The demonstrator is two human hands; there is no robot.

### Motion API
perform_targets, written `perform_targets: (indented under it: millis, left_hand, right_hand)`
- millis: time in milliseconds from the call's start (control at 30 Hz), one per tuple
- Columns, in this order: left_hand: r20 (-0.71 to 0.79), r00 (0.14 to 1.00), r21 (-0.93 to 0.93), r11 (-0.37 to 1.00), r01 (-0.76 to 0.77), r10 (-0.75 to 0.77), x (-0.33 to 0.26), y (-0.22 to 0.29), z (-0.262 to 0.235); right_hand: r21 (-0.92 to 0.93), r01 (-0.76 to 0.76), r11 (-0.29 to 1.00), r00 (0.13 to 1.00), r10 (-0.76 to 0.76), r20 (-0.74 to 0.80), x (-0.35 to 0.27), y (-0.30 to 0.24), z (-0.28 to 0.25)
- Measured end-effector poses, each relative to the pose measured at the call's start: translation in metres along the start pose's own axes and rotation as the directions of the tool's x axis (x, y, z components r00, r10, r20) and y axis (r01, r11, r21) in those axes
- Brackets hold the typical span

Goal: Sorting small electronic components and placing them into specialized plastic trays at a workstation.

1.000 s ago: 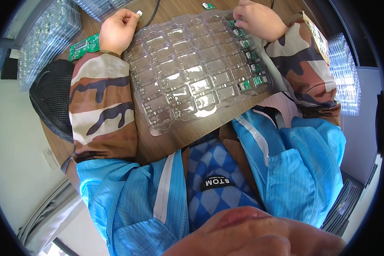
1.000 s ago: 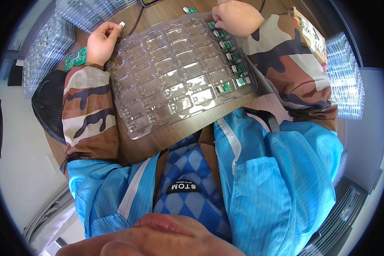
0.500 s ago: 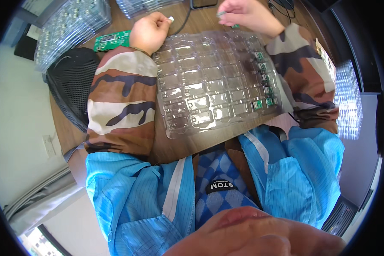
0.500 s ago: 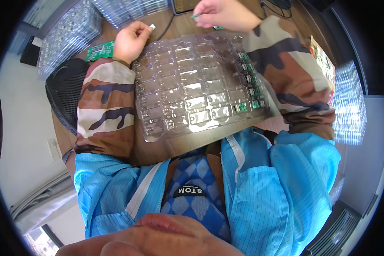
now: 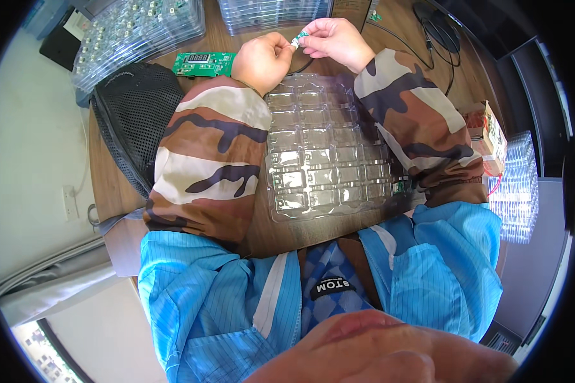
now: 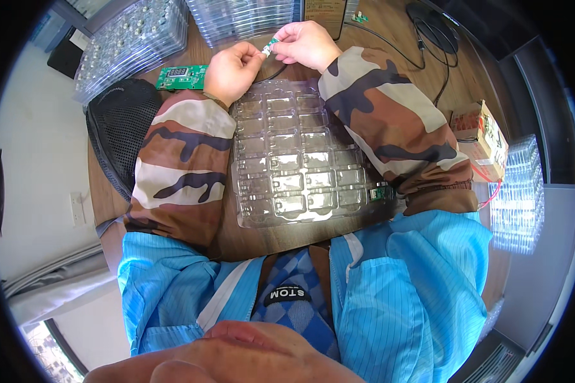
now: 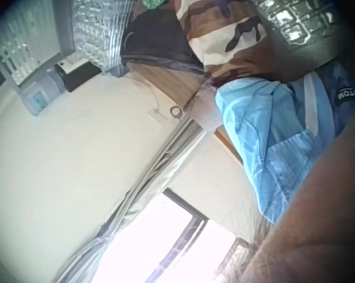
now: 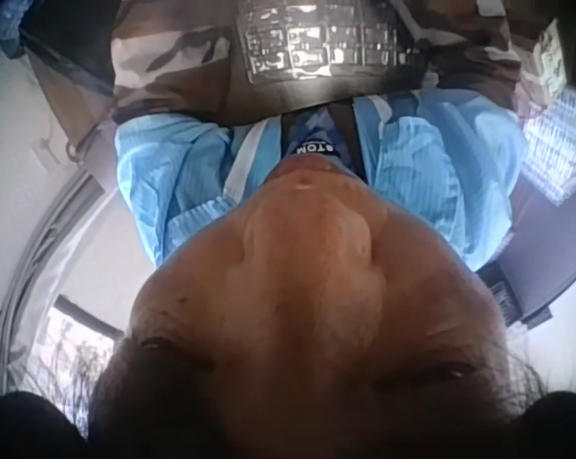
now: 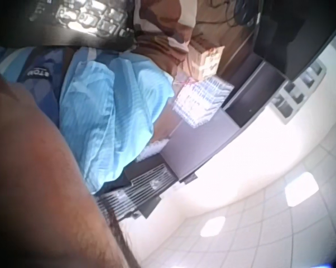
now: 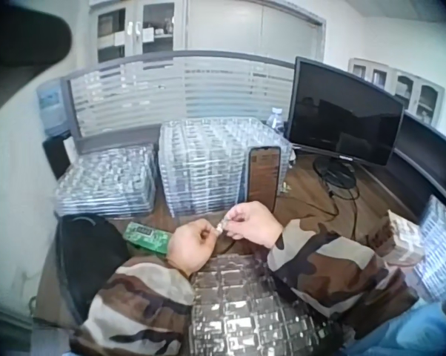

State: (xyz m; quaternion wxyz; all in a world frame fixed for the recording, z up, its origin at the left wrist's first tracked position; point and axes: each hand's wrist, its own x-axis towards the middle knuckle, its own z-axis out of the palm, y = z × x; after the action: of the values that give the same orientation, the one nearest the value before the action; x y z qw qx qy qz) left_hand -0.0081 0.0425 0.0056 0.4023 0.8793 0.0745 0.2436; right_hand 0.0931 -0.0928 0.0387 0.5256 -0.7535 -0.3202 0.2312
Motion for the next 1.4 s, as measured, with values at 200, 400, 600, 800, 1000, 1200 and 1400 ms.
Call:
perform_targets:
  millis: [200,400,600,800,1000,1200,1400]
  left_hand:
    - [0.003,1.0,0.024,0.999,0.024,-0.024,0.0008,0.0,-0.0018]
    - [0.01,0.998,0.01,0.998,0.069,-0.069,0.0011,0.0005,-0.0013]
    - [0.019,0.995,-0.012,0.995,0.102,-0.101,0.0016,0.0,-0.0023]
    - [0.014,0.989,-0.014,0.989,0.148,-0.147,0.0025,0.0046,-0.0032]
    - [0.017,0.99,-0.011,0.99,0.141,-0.141,0.0023,0.0036,-0.0019]
    - [0.012,0.989,-0.008,0.989,0.15,-0.15,0.0018,0.0036,-0.0024]
    - [-0.003,0.989,-0.011,0.989,0.15,-0.15,0.0033,0.0035,-0.004]
  right_hand:
    - [-0.079,0.004,0.997,1.0,-0.003,0.007,-0.001,0.0007,-0.0001]
    - [-0.111,0.065,0.992,0.997,-0.067,-0.022,-0.0043,0.0026,0.002]
    - [-0.112,0.054,0.992,0.997,-0.06,-0.051,-0.0054,0.0015,0.0053]
    - [-0.102,0.089,0.991,0.992,-0.097,-0.081,-0.0047,0.0057,0.005]
    - [-0.103,0.094,0.99,0.989,-0.104,-0.102,-0.0061,0.0065,0.0062]
    - [-0.101,0.085,0.991,0.992,-0.093,-0.08,-0.006,0.0052,0.0079]
    - [-0.108,0.163,0.981,0.985,-0.168,-0.046,-0.0036,0.0065,0.0089]
